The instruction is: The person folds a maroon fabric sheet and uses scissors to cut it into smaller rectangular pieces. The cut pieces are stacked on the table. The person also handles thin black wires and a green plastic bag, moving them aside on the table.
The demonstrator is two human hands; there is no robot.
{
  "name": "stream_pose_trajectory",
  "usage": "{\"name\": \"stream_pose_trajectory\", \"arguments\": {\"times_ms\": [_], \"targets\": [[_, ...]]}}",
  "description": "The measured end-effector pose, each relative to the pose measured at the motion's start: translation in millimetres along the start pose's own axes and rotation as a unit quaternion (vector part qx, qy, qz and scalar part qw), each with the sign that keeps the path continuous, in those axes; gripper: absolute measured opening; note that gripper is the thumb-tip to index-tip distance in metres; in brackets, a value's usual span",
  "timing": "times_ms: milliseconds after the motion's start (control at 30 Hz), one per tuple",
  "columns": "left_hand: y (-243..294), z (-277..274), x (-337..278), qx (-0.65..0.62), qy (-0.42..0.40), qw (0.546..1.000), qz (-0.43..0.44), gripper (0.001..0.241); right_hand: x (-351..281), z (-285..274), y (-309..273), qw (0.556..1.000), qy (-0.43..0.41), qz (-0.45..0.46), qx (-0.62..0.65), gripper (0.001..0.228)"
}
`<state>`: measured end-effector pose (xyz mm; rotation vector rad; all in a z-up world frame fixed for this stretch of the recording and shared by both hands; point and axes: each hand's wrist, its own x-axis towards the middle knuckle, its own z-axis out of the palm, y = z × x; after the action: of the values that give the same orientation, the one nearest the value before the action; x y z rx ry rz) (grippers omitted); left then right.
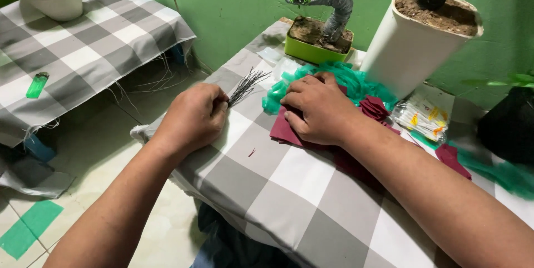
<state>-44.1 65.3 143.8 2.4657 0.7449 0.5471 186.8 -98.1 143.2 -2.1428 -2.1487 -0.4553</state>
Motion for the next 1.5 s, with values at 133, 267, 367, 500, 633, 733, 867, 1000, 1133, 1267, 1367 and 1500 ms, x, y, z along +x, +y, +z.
{"name": "stream_pose_trajectory", "arguments": {"times_ms": [133, 267, 367, 500, 633, 733, 867, 1000, 1133, 1267, 1367, 1500], "targets": [[5, -10, -5, -0.070, -0.003, 0.997, -0.014, 0.022, 4, -5, -1, 0.999, 0.029, 0.018, 0.011, 0.018], [-8, -4, 2, -0.120, 0.003, 0.993, -0.012, 0.022, 15, -3, -8, 0.995, 0.093, 0.020, 0.018, 0.013], [-22, 3, 9, -0.201, 0.027, 0.979, -0.004, 0.020, 20, -12, -20, 0.994, 0.104, -0.005, 0.037, 0.019], [-27, 1, 11, -0.232, 0.058, 0.971, -0.020, 0.029, 20, -4, -18, 0.998, 0.045, 0.000, 0.037, 0.014], [-7, -2, 7, -0.082, 0.046, 0.995, -0.019, 0.029, 17, 9, -4, 0.998, 0.065, 0.006, -0.005, 0.013], [14, -13, 6, 0.023, 0.009, 0.999, -0.023, 0.045, 10, 6, -1, 0.998, 0.064, 0.005, -0.023, 0.016], [28, -8, 16, 0.090, -0.010, 0.995, -0.034, 0.053, -11, -13, -3, 0.997, 0.075, 0.002, -0.019, 0.017], [23, 1, 36, 0.156, -0.018, 0.987, -0.026, 0.039, -48, -42, -6, 0.994, 0.093, -0.013, -0.049, 0.018], [18, 10, 53, 0.202, -0.020, 0.979, -0.028, 0.024, -97, -75, -5, 0.991, 0.101, -0.026, -0.085, 0.022], [10, 26, 60, 0.309, -0.013, 0.948, 0.077, 0.025, -140, -95, -4, 0.992, 0.087, 0.014, -0.087, 0.019], [27, 26, 67, 0.339, -0.135, 0.930, -0.036, 0.025, -166, -107, -2, 0.995, 0.055, 0.009, -0.080, 0.015], [12, 38, 67, 0.313, -0.122, 0.941, -0.039, 0.021, -201, -115, 1, 0.991, 0.078, 0.046, -0.097, 0.018]]}}
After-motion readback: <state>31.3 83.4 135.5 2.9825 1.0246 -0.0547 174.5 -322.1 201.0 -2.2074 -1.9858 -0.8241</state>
